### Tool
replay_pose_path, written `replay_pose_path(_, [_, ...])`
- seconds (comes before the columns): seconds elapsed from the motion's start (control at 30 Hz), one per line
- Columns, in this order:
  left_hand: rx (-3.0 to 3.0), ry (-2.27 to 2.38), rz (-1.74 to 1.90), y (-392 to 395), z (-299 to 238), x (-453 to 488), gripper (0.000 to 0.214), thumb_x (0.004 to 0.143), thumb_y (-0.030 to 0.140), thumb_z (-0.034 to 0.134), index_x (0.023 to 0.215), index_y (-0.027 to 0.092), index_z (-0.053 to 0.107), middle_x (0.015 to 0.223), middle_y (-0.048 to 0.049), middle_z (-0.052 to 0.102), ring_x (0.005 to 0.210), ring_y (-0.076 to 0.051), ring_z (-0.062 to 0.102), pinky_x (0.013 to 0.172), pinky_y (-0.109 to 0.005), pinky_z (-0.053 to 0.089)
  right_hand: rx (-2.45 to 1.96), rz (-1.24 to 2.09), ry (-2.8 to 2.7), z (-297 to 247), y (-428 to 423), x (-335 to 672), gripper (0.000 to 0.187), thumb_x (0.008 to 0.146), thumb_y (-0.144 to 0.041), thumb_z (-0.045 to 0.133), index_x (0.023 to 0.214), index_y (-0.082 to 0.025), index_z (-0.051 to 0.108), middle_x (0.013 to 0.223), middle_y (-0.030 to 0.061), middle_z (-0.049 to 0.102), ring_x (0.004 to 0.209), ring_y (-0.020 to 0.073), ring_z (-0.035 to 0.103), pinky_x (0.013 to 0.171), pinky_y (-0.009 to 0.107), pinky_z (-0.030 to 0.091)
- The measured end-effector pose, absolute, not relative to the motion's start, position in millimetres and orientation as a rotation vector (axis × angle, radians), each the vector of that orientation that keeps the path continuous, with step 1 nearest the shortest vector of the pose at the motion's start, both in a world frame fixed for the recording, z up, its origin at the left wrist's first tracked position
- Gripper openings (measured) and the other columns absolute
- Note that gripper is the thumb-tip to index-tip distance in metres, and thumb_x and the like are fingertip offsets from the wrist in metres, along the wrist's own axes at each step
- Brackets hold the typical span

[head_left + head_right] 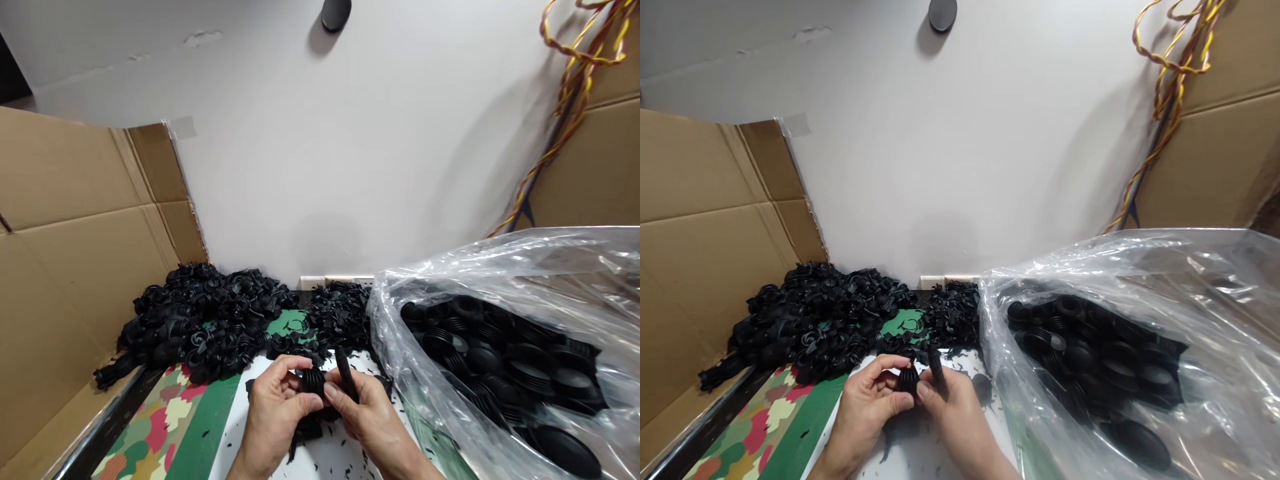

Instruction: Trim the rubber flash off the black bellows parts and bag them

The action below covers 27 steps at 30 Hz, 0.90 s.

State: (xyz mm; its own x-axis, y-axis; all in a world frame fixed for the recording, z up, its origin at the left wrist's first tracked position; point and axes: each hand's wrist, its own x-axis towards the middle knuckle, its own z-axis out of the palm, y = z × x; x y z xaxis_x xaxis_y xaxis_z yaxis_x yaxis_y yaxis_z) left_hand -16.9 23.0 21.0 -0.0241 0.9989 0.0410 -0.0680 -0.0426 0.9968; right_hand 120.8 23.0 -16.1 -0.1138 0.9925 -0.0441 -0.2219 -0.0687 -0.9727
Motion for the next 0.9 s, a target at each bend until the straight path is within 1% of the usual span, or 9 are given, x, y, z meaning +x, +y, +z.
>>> replay_pose_path(0.1, [1.114,1.126,1.254,25,21,-19,0.033,0.046,0.001,0.075,0.076,0.016,0.072,0.052,0.0017,0.065,0.05,-0.012,0.056,0.05,-0.02,0.045,-0.993,1.449,-1.066,-19,25,121,0.046,0.058,-0.06,0.07,0.061,-0.017,0.056,0.043,-0.0091,0.032,0.04,0.0061,0.023,0.041,0.022,0.019])
replay_pose_path(0.23, [1.173,1.073,1.2,27,19,-22,0.034,0.05,0.0,0.073,0.08,0.016,0.074,0.05,0.003,0.062,0.049,-0.01,0.053,0.049,-0.018,0.042,-0.968,1.551,-0.976,-12,22,123,0.044,0.064,-0.057,0.069,0.058,-0.017,0.053,0.04,-0.0109,0.028,0.038,0.0046,0.017,0.04,0.021,0.013])
replay_pose_path(0.4, [1.188,1.028,1.138,25,18,-19,0.046,0.049,0.001,0.075,0.091,0.02,0.075,0.072,-0.0017,0.069,0.062,-0.015,0.059,0.057,-0.022,0.046,-0.928,1.614,-0.898,-5,17,123,0.045,0.063,-0.057,0.071,0.059,-0.016,0.053,0.043,-0.0101,0.032,0.039,0.0035,0.015,0.04,0.021,0.011])
replay_pose_path(0.5, [1.312,1.102,1.195,24,17,-19,0.039,0.051,0.003,0.076,0.085,0.021,0.077,0.071,-0.0001,0.065,0.059,-0.012,0.052,0.054,-0.02,0.042,-0.94,1.586,-0.935,-4,17,122,0.046,0.062,-0.059,0.07,0.061,-0.016,0.054,0.043,-0.0109,0.029,0.039,0.0037,0.016,0.04,0.022,0.013])
replay_pose_path(0.57, [1.373,1.14,1.218,24,17,-20,0.034,0.052,0.006,0.078,0.082,0.021,0.078,0.068,0.0004,0.062,0.057,-0.012,0.049,0.052,-0.02,0.04,-0.948,1.561,-0.984,-4,17,121,0.046,0.058,-0.058,0.073,0.063,-0.016,0.055,0.044,-0.0107,0.03,0.039,0.0038,0.018,0.04,0.022,0.015])
replay_pose_path(0.63, [1.409,1.145,1.244,25,17,-22,0.032,0.051,0.007,0.079,0.08,0.022,0.078,0.074,-0.0013,0.064,0.062,-0.014,0.052,0.055,-0.021,0.042,-0.963,1.544,-1.007,-4,17,121,0.047,0.054,-0.056,0.076,0.065,-0.016,0.055,0.047,-0.0099,0.033,0.039,0.0039,0.021,0.04,0.021,0.016])
replay_pose_path(0.73, [1.419,1.13,1.301,27,20,-24,0.028,0.048,0.006,0.079,0.073,0.021,0.078,0.082,-0.0044,0.067,0.075,-0.019,0.057,0.062,-0.023,0.045,-0.977,1.544,-0.99,-6,18,120,0.045,0.055,-0.055,0.076,0.064,-0.016,0.054,0.05,-0.0081,0.038,0.039,0.0039,0.024,0.039,0.021,0.016])
replay_pose_path(0.8, [1.368,1.13,1.325,28,22,-25,0.024,0.047,0.008,0.079,0.068,0.02,0.077,0.075,-0.0036,0.066,0.07,-0.019,0.056,0.059,-0.023,0.046,-0.964,1.549,-0.97,-10,20,118,0.046,0.054,-0.056,0.075,0.062,-0.016,0.053,0.049,-0.0076,0.04,0.038,0.0036,0.024,0.038,0.021,0.016])
replay_pose_path(0.9, [1.278,1.169,1.308,28,24,-26,0.019,0.046,0.009,0.077,0.063,0.017,0.075,0.058,0.001,0.06,0.053,-0.012,0.049,0.05,-0.021,0.041,-0.941,1.55,-0.94,-20,23,114,0.048,0.052,-0.058,0.076,0.06,-0.017,0.053,0.044,-0.0093,0.037,0.036,0.0033,0.022,0.038,0.021,0.016])
